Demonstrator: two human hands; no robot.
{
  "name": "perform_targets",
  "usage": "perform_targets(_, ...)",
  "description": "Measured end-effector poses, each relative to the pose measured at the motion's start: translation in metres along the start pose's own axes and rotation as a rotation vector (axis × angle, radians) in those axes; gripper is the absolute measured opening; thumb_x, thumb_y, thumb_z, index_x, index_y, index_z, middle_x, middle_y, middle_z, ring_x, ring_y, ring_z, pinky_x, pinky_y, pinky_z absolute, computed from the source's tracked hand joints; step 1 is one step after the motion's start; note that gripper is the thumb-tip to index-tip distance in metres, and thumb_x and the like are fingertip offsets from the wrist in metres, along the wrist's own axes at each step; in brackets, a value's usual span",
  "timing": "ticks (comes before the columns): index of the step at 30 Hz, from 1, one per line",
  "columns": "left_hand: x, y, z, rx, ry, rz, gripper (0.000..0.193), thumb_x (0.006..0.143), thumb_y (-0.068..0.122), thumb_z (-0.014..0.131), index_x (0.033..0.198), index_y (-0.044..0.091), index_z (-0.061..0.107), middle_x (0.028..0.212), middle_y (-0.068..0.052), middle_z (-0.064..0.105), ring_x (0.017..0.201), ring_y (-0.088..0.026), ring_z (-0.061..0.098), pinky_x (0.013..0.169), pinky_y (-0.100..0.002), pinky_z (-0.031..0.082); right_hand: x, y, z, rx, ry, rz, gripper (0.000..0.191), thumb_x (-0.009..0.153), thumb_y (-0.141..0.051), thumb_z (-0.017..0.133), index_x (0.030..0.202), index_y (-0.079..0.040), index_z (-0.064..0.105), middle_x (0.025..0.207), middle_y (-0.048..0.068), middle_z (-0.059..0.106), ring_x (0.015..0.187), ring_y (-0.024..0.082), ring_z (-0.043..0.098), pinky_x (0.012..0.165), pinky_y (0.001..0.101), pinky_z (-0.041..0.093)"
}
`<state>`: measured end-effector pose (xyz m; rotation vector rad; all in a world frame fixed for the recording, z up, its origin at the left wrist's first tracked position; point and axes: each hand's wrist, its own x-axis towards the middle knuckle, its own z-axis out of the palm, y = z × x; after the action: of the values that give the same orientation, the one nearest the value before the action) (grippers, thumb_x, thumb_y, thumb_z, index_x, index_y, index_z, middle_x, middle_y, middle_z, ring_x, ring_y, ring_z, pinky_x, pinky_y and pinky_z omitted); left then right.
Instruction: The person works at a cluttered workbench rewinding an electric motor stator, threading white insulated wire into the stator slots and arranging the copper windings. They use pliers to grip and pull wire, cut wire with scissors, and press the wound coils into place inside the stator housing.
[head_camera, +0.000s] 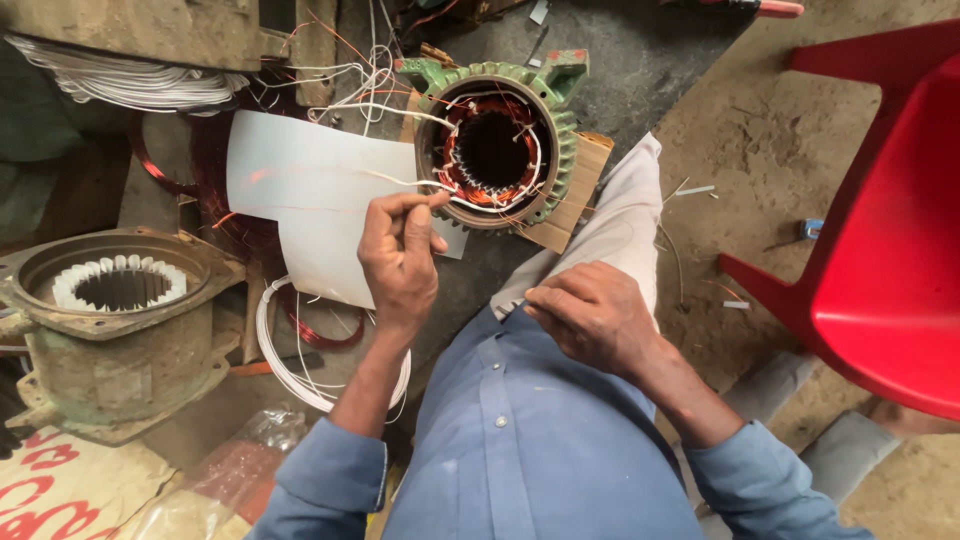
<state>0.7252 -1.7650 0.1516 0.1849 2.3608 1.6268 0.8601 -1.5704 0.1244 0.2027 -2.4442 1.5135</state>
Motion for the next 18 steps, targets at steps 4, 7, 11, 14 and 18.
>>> perform_targets(4,-0.022,0.008,0.003,0.161,0.014,0.093,0.007,0.105,0.006,0.059,0.109,0.001,0.061,0.121,-0.013,0.075,0.077,-0.01,0.068,0.069,-0.023,0.059,0.001,-0.003,-0.004,-0.018,-0.009,0.013,0.02,0.081,-0.012,0.084,0.097,-0.008,0.072,0.084,0.005,0.068,0.074,0.024,0.067,0.065,0.0379,0.052)
perform_targets(7,-0.032,0.015,0.003,0.402,-0.061,0.429,0.008,0.105,0.005,0.065,0.112,0.001,0.062,0.118,-0.015,0.073,0.105,-0.025,0.073,0.09,-0.033,0.06,0.007,-0.005,-0.006,-0.027,-0.01,0.014,0.019,0.082,-0.012,0.084,0.097,-0.008,0.071,0.084,0.005,0.068,0.075,0.024,0.067,0.065,0.0381,0.052)
perform_targets(11,-0.034,0.016,0.001,0.406,-0.021,0.394,0.008,0.104,0.003,0.067,0.111,0.002,0.063,0.116,-0.014,0.074,0.104,-0.025,0.073,0.09,-0.035,0.06,0.016,-0.011,-0.007,-0.01,-0.007,0.07,0.02,0.085,-0.008,0.083,0.102,-0.007,0.072,0.091,0.008,0.07,0.08,0.028,0.068,0.069,0.0394,0.054)
perform_targets(14,-0.033,0.015,-0.001,0.338,0.009,0.272,0.007,0.106,0.004,0.064,0.112,0.001,0.063,0.116,-0.014,0.073,0.103,-0.023,0.073,0.09,-0.033,0.06,0.03,-0.013,-0.001,0.049,0.137,0.167,0.02,0.096,-0.004,0.071,0.116,-0.005,0.068,0.116,0.011,0.072,0.103,0.029,0.071,0.087,0.0375,0.059)
perform_targets(18,-0.03,0.012,0.001,0.194,0.062,0.167,0.009,0.107,0.006,0.061,0.113,0.0,0.063,0.114,-0.012,0.074,0.1,-0.018,0.071,0.09,-0.03,0.058,0.082,0.014,0.033,0.868,0.246,0.539,0.036,0.104,-0.006,0.055,0.138,0.001,0.046,0.138,0.009,0.059,0.126,0.019,0.058,0.104,0.0313,0.047)
